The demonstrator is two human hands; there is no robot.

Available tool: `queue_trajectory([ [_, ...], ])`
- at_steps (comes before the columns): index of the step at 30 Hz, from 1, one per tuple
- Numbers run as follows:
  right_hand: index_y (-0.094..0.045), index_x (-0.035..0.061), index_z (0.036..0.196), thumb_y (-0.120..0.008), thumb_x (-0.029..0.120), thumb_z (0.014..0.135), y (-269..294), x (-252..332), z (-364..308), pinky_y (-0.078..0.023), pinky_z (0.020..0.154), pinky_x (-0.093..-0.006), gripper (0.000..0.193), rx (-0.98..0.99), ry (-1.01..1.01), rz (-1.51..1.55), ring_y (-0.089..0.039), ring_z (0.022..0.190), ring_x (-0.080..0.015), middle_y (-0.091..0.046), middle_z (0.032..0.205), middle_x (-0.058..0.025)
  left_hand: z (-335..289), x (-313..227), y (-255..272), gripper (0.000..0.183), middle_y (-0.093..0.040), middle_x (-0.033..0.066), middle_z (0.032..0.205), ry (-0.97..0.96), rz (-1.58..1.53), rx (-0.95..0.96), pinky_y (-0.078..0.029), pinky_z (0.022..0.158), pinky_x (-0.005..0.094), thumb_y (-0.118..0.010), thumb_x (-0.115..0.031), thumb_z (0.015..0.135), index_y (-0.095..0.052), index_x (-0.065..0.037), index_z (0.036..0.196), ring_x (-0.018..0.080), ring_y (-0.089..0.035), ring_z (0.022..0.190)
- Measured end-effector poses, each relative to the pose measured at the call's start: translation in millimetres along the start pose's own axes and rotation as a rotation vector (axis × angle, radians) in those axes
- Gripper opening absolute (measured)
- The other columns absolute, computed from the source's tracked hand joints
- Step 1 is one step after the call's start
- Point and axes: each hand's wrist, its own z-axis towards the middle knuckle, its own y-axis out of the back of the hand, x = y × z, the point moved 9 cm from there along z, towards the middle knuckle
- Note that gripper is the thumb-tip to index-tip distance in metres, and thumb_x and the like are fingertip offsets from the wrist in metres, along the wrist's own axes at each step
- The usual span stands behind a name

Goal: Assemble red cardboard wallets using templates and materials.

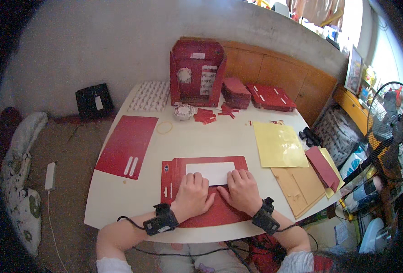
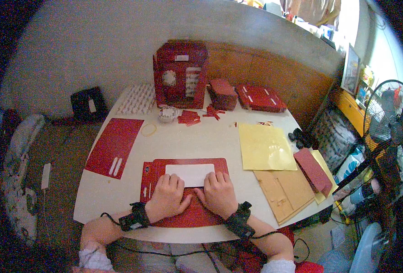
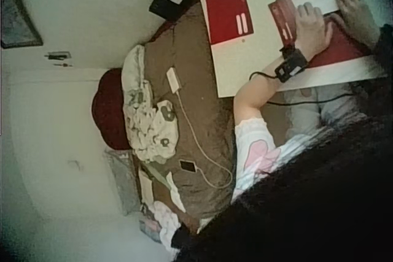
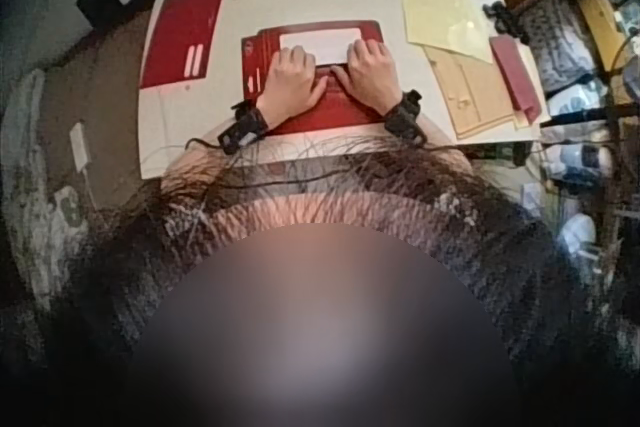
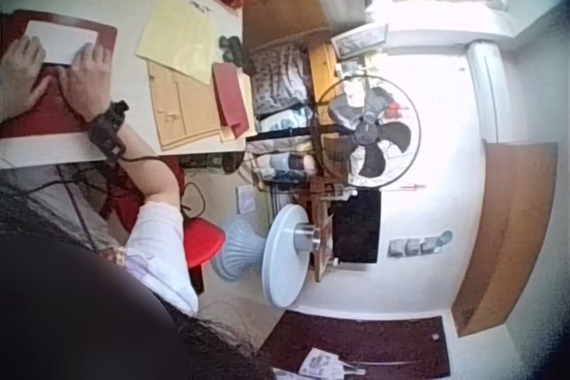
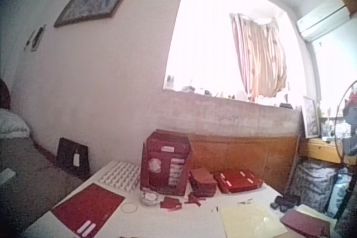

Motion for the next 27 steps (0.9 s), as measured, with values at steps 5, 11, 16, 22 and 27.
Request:
queue_trajectory([
  [5, -0.059, -0.0039, 0.091, -0.07, 0.031, 0.078, -2.5, 2.0, 1.0, -0.046, 0.075, -0.0382, 0.039, 0.009, 0.033, 0.025, -0.054, 0.081, -0.0287, -0.055, 0.084, -0.0131, 0.4, 2.7, 0.4, 0.039, -0.05, 0.016, 0.084, 0.006, -0.049, -0.008, -0.04, 0.074, 0.0416, -0.065, -0.035, 0.075, -0.055, 0.002, 0.083, 0.0298, -0.049, 0.082],
  [11, -0.059, 0.0017, 0.091, -0.068, 0.022, 0.079, -1.7, -10.9, 1.8, -0.047, 0.077, -0.0386, 0.026, -0.063, 0.027, 0.055, -0.055, 0.085, -0.0282, -0.055, 0.086, -0.0107, 4.6, 2.5, 9.8, 0.046, -0.053, 0.0175, 0.091, -0.012, -0.023, 0.017, -0.041, 0.084, 0.0445, -0.066, -0.036, 0.078, -0.057, 0.004, 0.099, 0.0313, -0.053, 0.09],
  [16, -0.058, 0.0071, 0.088, -0.063, 0.008, 0.076, -1.8, -11.8, 4.8, -0.048, 0.076, -0.0384, 0.014, -0.091, 0.145, 0.11, -0.057, 0.083, -0.0247, -0.056, 0.086, -0.0061, 5.9, -0.2, 6.9, 0.038, -0.057, 0.0159, 0.095, -0.118, -0.104, -0.042, -0.042, 0.088, 0.0453, -0.066, -0.026, 0.078, -0.059, 0.002, 0.102, 0.031, -0.056, 0.092],
  [22, -0.056, 0.0071, 0.087, -0.057, 0.012, 0.077, -4.5, -7.2, 7.0, -0.05, 0.073, -0.0374, 0.012, -0.019, 0.12, 0.179, -0.058, 0.082, -0.0249, -0.057, 0.085, -0.0078, 9.7, 24.2, -2.8, 0.015, -0.062, 0.0125, 0.087, -0.14, -0.256, -0.075, -0.047, 0.079, 0.0402, -0.065, -0.01, 0.078, -0.061, -0.002, 0.09, 0.0307, -0.06, 0.083],
  [27, -0.055, 0.005, 0.09, -0.064, 0.012, 0.083, -1.7, -10.8, 9.7, -0.049, 0.071, -0.04, 0.013, -0.041, 0.092, 0.353, -0.058, 0.079, -0.0304, -0.057, 0.083, -0.0111, 15.6, 32.5, 0.6, 0.013, -0.062, 0.0133, 0.086, -0.088, -0.423, -0.081, -0.047, 0.076, 0.0406, -0.068, -0.009, 0.076, -0.061, -0.002, 0.086, 0.0314, -0.061, 0.083],
])
